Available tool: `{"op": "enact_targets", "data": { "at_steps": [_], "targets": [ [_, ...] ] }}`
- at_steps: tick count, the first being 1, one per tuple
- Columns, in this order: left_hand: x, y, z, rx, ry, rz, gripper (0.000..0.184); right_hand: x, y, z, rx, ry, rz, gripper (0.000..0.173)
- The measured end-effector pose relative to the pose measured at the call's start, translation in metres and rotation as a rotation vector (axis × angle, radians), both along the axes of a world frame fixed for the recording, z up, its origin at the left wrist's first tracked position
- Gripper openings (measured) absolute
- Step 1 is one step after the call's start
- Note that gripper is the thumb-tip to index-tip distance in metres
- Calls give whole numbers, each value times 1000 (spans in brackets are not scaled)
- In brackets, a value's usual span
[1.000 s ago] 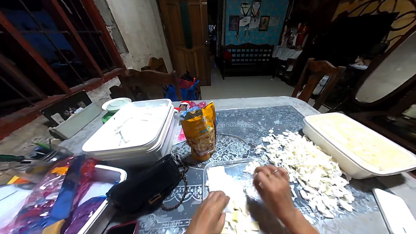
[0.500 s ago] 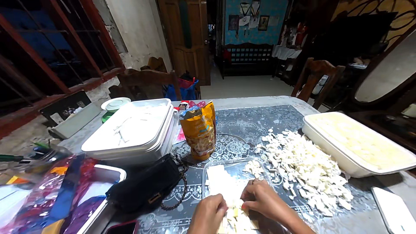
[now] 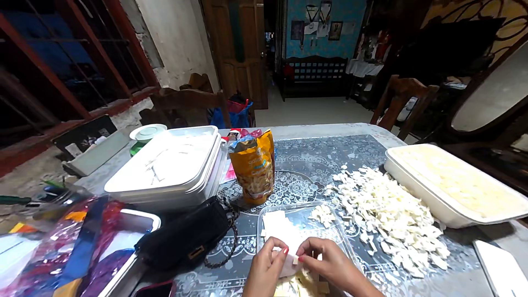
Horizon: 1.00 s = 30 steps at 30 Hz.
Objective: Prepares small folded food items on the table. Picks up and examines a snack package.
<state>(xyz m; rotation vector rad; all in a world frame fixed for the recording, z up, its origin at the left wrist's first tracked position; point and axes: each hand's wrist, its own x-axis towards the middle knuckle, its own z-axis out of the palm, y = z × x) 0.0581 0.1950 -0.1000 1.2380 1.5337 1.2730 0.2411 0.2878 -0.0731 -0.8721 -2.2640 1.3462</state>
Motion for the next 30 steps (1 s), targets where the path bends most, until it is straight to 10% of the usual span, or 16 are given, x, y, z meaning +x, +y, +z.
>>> {"op": "enact_targets", "data": {
  "at_steps": [7, 12, 21, 30],
  "targets": [
    [7, -3, 8, -46, -107, -21, 31, -6, -9, -15, 241, 114, -69, 14],
    [3, -3, 8, 19, -107, -50, 17, -7, -4, -14, -90, 351, -134, 14],
    [-4, 2, 14, -145, -517, -20, 11, -10, -2, -30, 590, 275, 117, 23],
    [7, -6, 6, 92, 6, 4, 14, -6, -6, -14, 2, 190, -99, 24]
  ]
}}
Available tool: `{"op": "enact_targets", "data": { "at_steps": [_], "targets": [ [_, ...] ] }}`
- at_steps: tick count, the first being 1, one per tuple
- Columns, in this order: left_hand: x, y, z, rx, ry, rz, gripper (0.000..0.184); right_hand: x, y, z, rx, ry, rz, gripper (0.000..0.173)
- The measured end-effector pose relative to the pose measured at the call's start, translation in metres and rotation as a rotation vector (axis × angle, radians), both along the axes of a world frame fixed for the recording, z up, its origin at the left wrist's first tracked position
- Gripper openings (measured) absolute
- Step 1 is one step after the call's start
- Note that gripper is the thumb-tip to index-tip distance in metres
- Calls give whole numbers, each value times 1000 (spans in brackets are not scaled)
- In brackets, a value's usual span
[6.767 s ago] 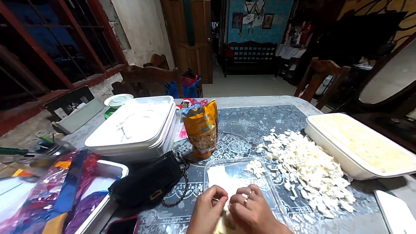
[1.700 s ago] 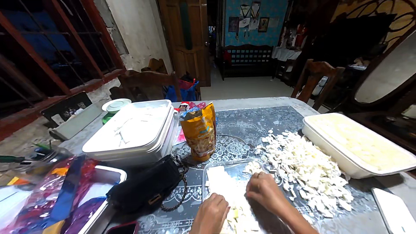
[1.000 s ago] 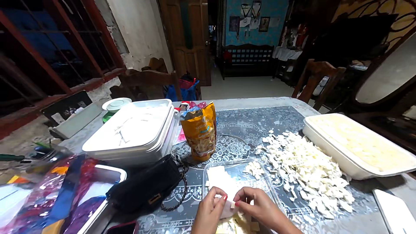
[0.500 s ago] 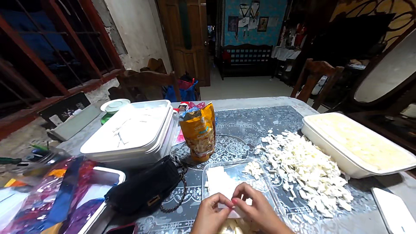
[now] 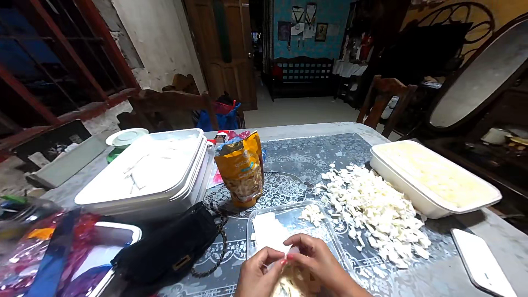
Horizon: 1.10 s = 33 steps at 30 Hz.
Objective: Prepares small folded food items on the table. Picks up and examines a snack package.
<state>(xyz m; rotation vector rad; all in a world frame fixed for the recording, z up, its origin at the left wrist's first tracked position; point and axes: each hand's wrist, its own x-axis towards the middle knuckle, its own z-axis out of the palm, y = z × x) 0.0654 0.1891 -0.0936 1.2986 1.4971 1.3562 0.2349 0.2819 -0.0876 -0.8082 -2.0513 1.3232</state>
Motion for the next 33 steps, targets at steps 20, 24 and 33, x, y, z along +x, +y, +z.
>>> {"op": "enact_targets", "data": {
  "at_steps": [20, 24, 33],
  "targets": [
    [-10, 7, 0, 62, -418, -12, 19, 0, 0, -7, 336, -6, 66, 16],
    [-15, 7, 1, 8, -45, 15, 6, -10, -8, -23, 1010, 9, 56, 10],
    [-16, 5, -12, 11, 872, -245, 22, 38, 46, 24, 808, -523, -437, 9]
  ]
}}
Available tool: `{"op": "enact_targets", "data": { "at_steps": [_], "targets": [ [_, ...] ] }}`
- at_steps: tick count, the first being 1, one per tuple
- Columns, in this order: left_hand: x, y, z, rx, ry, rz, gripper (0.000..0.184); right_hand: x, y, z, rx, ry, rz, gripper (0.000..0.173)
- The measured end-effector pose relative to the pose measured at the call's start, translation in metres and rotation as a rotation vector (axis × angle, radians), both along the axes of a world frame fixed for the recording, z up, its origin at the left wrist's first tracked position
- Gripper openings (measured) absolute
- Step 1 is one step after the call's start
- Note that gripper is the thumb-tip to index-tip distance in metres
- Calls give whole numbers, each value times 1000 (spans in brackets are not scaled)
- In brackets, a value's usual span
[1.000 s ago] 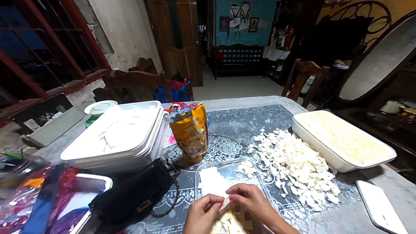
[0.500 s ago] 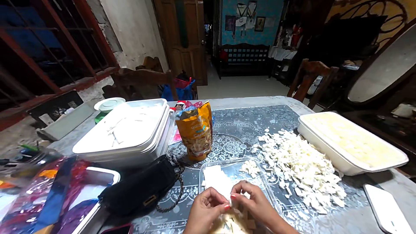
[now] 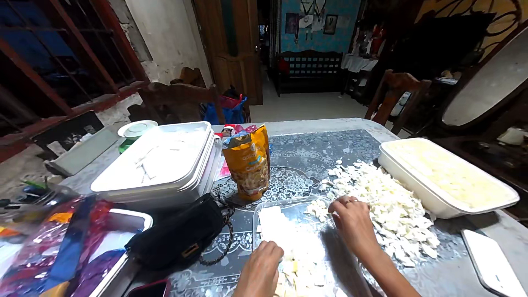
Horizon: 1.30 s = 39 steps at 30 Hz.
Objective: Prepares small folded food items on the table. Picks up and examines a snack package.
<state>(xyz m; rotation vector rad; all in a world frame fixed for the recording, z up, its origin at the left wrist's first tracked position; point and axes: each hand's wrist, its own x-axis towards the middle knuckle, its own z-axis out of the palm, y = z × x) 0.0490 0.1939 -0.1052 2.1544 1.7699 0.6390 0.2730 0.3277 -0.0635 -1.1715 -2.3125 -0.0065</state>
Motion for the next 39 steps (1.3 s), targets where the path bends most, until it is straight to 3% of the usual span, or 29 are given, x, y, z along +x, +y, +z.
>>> {"op": "enact_targets", "data": {
  "at_steps": [3, 6, 10, 13, 17, 20, 28, 32, 34, 37, 39],
  "targets": [
    [1, 0, -6, 96, -3, 21, 16, 1, -3, 9, -574, -208, 240, 20],
    [-1, -1, -1, 75, -79, 68, 15, -16, -12, 3, -786, -395, 334, 29],
    [-6, 0, 9, -103, -160, 101, 29, -24, -18, -2, -856, -378, 347, 23],
    [-4, 1, 3, -51, -184, 133, 18, -22, -16, -2, -868, -274, 325, 22],
    [2, 0, 9, 19, -458, 299, 23, -20, -22, -2, -781, 238, 344, 18],
    [3, 1, 8, 2, -743, 297, 21, -28, -33, -8, -916, 572, 427, 11],
    [20, -2, 7, -18, -892, 329, 18, -43, -56, -23, -786, 458, 373, 17],
    [24, -2, 13, -86, -1039, 344, 33, -43, -52, -34, -658, 505, 413, 14],
    [21, -2, 13, -78, -1065, 324, 34, -40, -45, -35, -722, 594, 472, 13],
    [16, -1, 11, -90, -1048, 275, 21, -39, -43, -24, -855, 729, 444, 12],
    [14, -1, 10, -107, -1020, 253, 13, -40, -46, -26, -754, 650, 460, 16]
  ]
}}
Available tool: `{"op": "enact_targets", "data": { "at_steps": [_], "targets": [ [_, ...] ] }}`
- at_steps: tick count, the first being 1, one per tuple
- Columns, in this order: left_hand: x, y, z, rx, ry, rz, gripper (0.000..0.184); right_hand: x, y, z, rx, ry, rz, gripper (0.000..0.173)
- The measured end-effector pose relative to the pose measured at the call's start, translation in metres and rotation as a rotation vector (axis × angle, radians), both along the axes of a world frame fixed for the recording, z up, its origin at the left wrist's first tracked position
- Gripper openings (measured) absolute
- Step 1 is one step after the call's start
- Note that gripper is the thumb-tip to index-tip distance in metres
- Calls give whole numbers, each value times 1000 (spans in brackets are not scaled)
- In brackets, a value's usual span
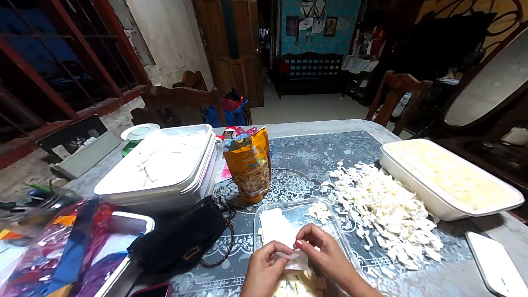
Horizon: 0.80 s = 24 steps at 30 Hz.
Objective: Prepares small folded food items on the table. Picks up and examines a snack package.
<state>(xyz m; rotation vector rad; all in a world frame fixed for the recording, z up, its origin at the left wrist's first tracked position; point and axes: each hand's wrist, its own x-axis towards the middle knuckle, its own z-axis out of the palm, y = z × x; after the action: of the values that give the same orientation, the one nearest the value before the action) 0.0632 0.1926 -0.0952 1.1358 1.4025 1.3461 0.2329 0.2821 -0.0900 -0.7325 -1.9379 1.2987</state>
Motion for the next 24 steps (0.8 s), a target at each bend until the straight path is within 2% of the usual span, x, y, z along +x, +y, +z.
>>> {"op": "enact_targets", "data": {
  "at_steps": [2, 5, 7, 8, 10, 12, 14, 16, 18, 21, 24],
  "targets": [
    [-1, 1, -3, -40, -37, -27, 11, -2, -5, -6, 219, -103, 20, 16],
    [-8, 5, -3, -155, -247, -69, 12, -4, -3, -16, 527, -146, 104, 15],
    [-9, 5, -1, -175, -386, -63, 6, -3, 4, -18, 638, -122, 166, 23],
    [-10, 5, 1, -186, -430, -56, 9, -2, 6, -18, 646, -108, 179, 22],
    [-10, 5, 7, -219, -461, -61, 16, -1, 6, -19, 549, -46, 145, 17],
    [-7, 3, 13, -227, -396, -89, 18, -2, 3, -18, 357, -3, 67, 17],
    [-2, 0, 13, -133, -212, -101, 19, -2, -3, -11, 156, -44, -4, 18],
    [2, -2, 5, -2, 43, -32, 22, -3, -5, -5, 27, -91, -29, 18],
    [2, -2, 0, 62, 185, 49, 14, -1, -1, -3, -50, -109, 9, 21],
    [-5, 0, 5, 34, 42, 33, 11, 4, 9, 1, -136, -138, 45, 19],
    [-5, 1, 9, -6, -219, 21, 20, 2, 5, 0, -24, -187, -2, 13]
  ]
}}
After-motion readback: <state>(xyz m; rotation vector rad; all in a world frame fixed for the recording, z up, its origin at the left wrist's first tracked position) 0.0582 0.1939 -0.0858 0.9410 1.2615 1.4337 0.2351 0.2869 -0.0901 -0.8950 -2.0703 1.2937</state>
